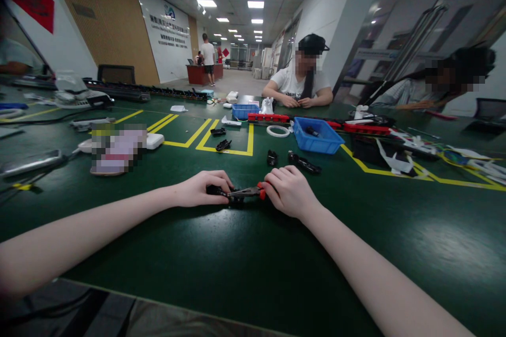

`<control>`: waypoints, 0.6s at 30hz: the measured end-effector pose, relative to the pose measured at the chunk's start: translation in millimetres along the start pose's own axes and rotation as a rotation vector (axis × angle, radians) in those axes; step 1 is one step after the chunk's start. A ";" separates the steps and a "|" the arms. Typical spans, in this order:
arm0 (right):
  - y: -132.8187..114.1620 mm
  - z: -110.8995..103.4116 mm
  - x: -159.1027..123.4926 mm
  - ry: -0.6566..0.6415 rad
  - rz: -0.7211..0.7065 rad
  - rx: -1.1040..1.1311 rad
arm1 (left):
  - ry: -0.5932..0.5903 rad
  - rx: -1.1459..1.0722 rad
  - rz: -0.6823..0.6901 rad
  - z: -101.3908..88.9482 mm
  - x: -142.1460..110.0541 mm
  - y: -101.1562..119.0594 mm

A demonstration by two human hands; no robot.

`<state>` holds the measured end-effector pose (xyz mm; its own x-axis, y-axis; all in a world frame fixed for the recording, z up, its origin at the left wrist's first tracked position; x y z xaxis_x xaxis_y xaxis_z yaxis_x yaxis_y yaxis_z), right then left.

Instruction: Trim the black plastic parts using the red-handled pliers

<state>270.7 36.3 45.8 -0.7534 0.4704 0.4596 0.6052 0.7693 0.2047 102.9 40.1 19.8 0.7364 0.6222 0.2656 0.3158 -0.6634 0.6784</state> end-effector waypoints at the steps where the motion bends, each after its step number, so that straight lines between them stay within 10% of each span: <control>1: -0.4 0.0 0.1 -0.002 -0.004 0.000 | -0.002 -0.002 -0.004 0.1 0.1 -0.2; 18: 5.0 -3.1 -1.4 0.002 0.045 -0.027 | -0.004 0.000 0.013 0.8 -1.1 -0.2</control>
<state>275.6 38.0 48.9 -0.7247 0.5031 0.4709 0.6451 0.7356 0.2069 102.6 39.2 18.8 0.7427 0.6117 0.2724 0.3057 -0.6717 0.6748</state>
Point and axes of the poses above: each hand's wrist, its own x-axis towards the middle knuckle, its own z-axis out of the palm, y = z × x, the point moved 8 cm from there along x, towards the middle knuckle, and after that the axes turned 4 degrees about -z, right-handed, at the moved point
